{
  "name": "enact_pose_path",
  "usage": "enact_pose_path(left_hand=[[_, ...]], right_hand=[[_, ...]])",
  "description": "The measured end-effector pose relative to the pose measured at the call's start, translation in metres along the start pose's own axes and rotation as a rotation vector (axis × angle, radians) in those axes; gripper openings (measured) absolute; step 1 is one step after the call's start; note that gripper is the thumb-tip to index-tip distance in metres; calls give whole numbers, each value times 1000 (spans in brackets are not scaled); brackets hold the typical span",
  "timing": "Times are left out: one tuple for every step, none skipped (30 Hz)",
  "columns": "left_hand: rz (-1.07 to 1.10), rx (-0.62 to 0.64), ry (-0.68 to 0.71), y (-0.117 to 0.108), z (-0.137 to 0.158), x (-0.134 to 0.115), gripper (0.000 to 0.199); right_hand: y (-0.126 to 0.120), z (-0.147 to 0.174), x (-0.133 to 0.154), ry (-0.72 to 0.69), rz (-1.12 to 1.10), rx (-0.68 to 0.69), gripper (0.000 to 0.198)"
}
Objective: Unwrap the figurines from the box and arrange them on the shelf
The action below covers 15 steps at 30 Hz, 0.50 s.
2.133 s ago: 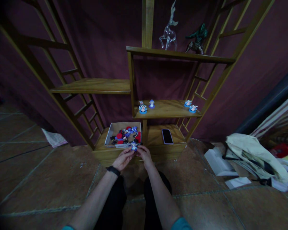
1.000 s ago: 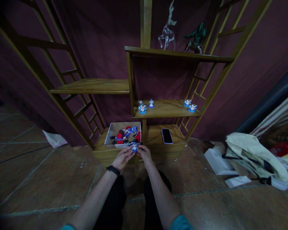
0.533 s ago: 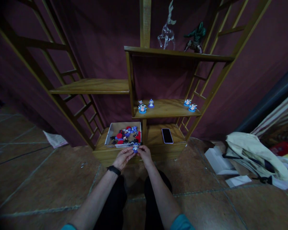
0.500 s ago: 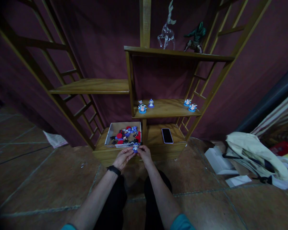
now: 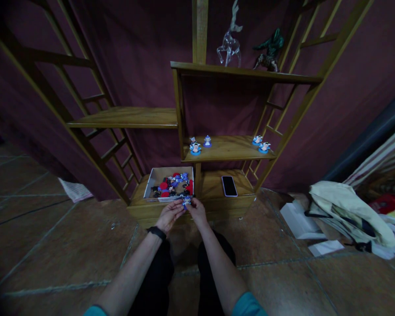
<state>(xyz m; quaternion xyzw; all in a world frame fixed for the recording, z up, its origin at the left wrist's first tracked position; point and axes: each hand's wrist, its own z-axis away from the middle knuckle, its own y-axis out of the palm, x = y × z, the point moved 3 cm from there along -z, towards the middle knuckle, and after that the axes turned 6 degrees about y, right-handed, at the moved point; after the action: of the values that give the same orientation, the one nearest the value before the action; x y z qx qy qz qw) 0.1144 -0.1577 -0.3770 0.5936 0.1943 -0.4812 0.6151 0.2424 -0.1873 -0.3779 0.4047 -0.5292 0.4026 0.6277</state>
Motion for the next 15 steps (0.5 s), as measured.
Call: enact_pose_path(left_hand=[[-2,-3,5,0,0,1,35],[-3,-7,11,0,-1,1,36],[-3,-11,16,-1,-1,2,37],[-2,-15,19,-1,-1,3,37],[-2,-18,21,-1,-2,3,38],[-2,-21,22,-2,-2,4,38],[-3,-22,22,-2,-2,5,38],[-2,-23,24,-2,-3,5,38],[-1,-24,28,-2,-3,6,38],[1,-26,35,-2,-3,6,38],[2,-28,43,-2,-4,7,38],[4,-31,53,-2,-4,8,39],[5,-33,63,-2,-5,9,39],[6,-34,74,-2,-6,10,39],[7,-35,86,-2,-6,11,39]], right_hand=[[0,-1,-1,-23,28,-6,25],[-1,-2,-2,-40,51,-15,23],[-2,-3,-3,-52,69,-26,21],[-2,-3,-3,-60,82,-36,20],[-3,-3,-4,-64,93,-46,19],[-4,-3,-4,-66,101,-58,19],[-4,-3,-4,-66,108,-69,19],[-4,-2,-3,-66,114,-80,19],[-4,-2,-2,-65,118,-88,20],[-4,-1,-2,-65,121,-94,20],[-4,-1,-1,-65,121,-99,20],[-3,0,0,-66,120,-102,20],[-2,1,1,-67,117,-103,21],[-2,1,1,-69,114,-105,21],[-1,2,2,-70,112,-107,22]])
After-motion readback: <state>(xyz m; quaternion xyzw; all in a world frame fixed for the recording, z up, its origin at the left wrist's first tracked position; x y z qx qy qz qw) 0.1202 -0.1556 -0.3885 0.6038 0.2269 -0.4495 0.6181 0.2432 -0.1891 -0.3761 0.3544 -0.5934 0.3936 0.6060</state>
